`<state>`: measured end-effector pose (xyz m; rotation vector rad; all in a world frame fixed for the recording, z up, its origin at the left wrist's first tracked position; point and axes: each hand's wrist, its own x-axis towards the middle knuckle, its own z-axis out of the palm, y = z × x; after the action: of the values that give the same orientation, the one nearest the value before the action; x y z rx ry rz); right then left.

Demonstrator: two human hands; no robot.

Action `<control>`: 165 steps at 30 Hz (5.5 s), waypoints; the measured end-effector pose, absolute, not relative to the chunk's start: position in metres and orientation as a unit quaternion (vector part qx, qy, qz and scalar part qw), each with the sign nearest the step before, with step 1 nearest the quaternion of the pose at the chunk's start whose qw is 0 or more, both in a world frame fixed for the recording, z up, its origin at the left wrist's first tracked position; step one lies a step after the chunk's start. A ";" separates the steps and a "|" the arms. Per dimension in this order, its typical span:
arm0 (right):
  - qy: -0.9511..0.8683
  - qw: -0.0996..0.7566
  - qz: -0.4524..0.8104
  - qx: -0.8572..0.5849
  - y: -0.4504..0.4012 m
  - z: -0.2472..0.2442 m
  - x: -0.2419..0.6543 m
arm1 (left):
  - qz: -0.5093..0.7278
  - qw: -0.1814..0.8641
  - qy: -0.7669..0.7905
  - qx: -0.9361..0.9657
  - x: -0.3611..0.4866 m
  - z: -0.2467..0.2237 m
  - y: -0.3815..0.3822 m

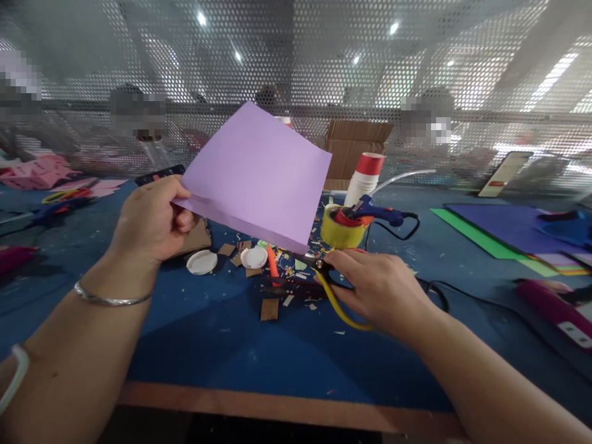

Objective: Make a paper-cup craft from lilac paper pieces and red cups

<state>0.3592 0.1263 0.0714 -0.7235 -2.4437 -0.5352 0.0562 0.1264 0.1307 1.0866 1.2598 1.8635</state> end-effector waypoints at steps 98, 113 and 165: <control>-0.910 0.262 -0.119 -0.299 0.125 0.066 0.355 | 0.669 0.297 0.397 0.554 0.070 0.114 0.126; -0.910 0.251 -0.154 -0.292 0.124 0.064 0.357 | 0.658 0.334 0.436 0.515 0.072 0.115 0.127; -0.702 0.534 0.319 -0.349 0.113 0.095 0.311 | 0.593 0.609 0.278 0.448 0.145 0.083 0.099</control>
<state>0.3105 0.1132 0.0948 -0.8312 -1.6722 0.7592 0.1450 0.0990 0.0833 1.0355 0.6421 1.3694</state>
